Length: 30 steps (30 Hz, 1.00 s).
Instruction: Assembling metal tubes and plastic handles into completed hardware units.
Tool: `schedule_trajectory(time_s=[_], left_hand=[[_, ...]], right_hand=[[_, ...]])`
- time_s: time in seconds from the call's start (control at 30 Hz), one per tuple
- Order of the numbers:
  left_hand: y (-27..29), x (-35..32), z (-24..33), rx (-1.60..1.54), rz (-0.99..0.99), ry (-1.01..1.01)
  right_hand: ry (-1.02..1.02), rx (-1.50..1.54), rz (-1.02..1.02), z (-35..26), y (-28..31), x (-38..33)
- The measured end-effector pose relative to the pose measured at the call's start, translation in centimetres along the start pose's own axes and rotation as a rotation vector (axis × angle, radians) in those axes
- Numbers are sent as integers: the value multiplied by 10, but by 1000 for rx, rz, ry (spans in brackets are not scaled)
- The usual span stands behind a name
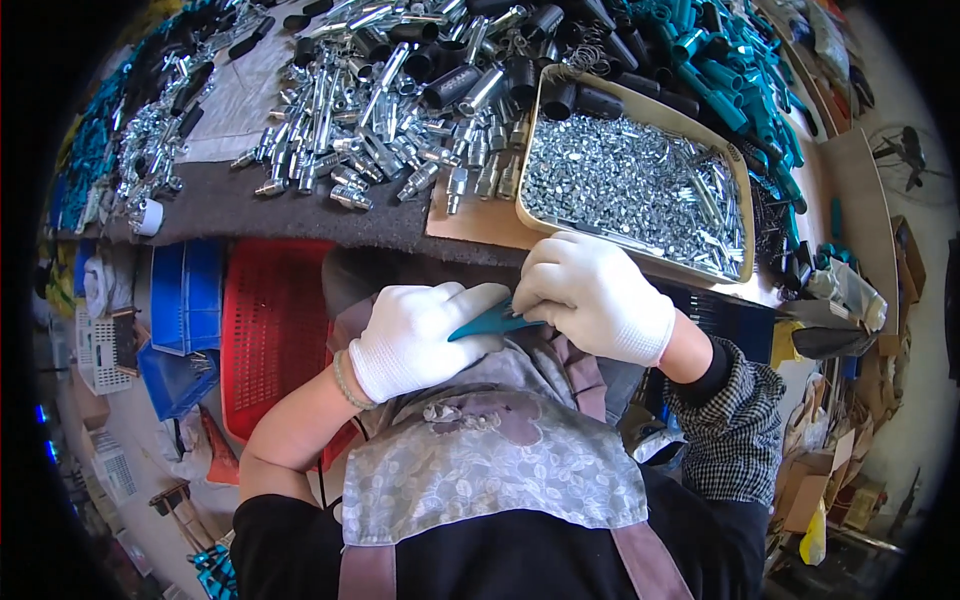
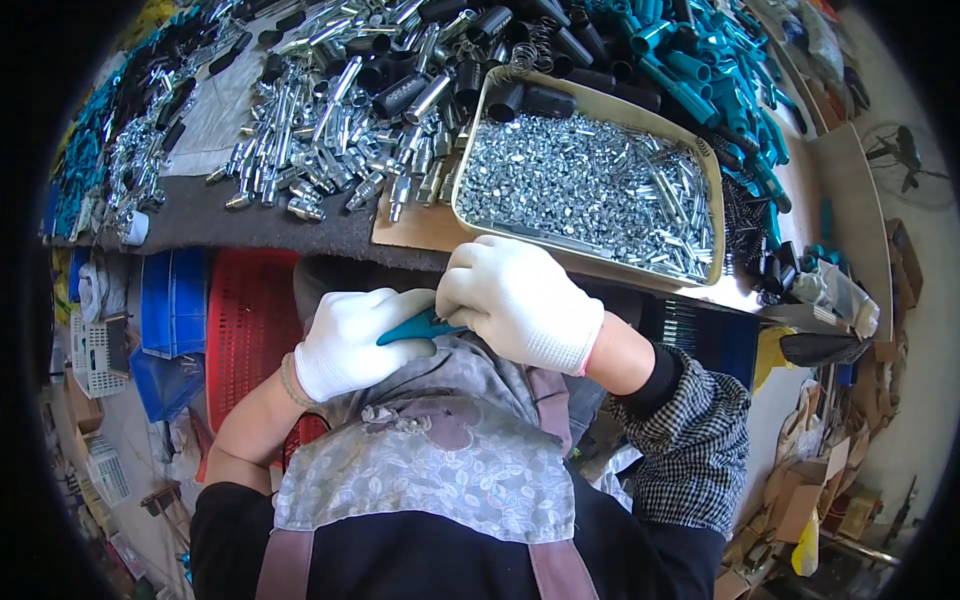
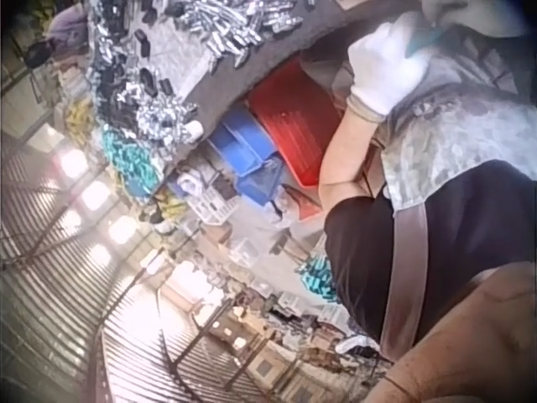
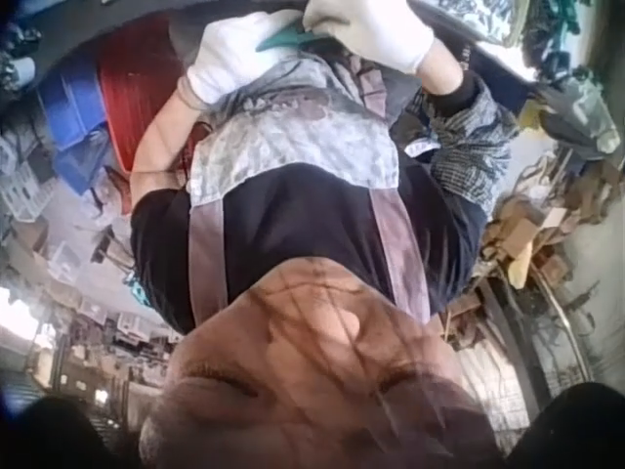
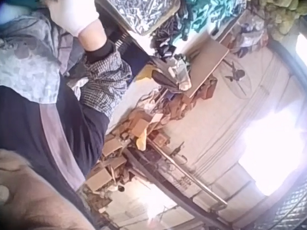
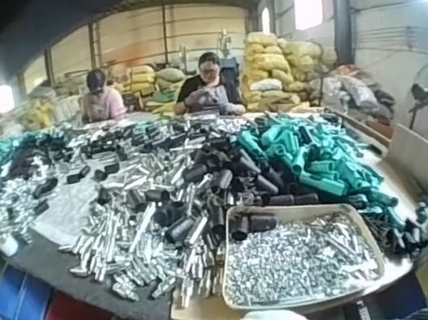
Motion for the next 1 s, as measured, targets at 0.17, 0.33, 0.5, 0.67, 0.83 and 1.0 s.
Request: schedule_trajectory(time_s=[0.17, 0.33, 0.5, 0.67, 0.83, 1.0], left_hand=[[-1, 0, 3, -2, -52, 19], [-13, -4, 1, 47, -9, -55], [-5, -7, 11, 55, -46, -50], [2, -5, 18, 38, -86, -79], [2, -4, 14, -29, -76, -101], [2, 2, 10, 14, -67, -48]], right_hand=[[116, -170, 0, -10, -12, 1], [-69, -693, -158, -39, -39, 1], [-341, 88, -462, 26, -26, 6], [-394, 407, -621, 34, -49, -9], [-451, 256, -379, 19, -42, -13], [-224, -18, 88, 20, 6, -3]])
Point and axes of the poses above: each hand's wrist, its own x-axis towards the middle knuckle, its own y-axis out of the back of the hand, z = x × y, the point moved 7 cm from there along x, towards the middle knuckle, and after that the axes turned 3 degrees about -x, right-handed, at the moved point
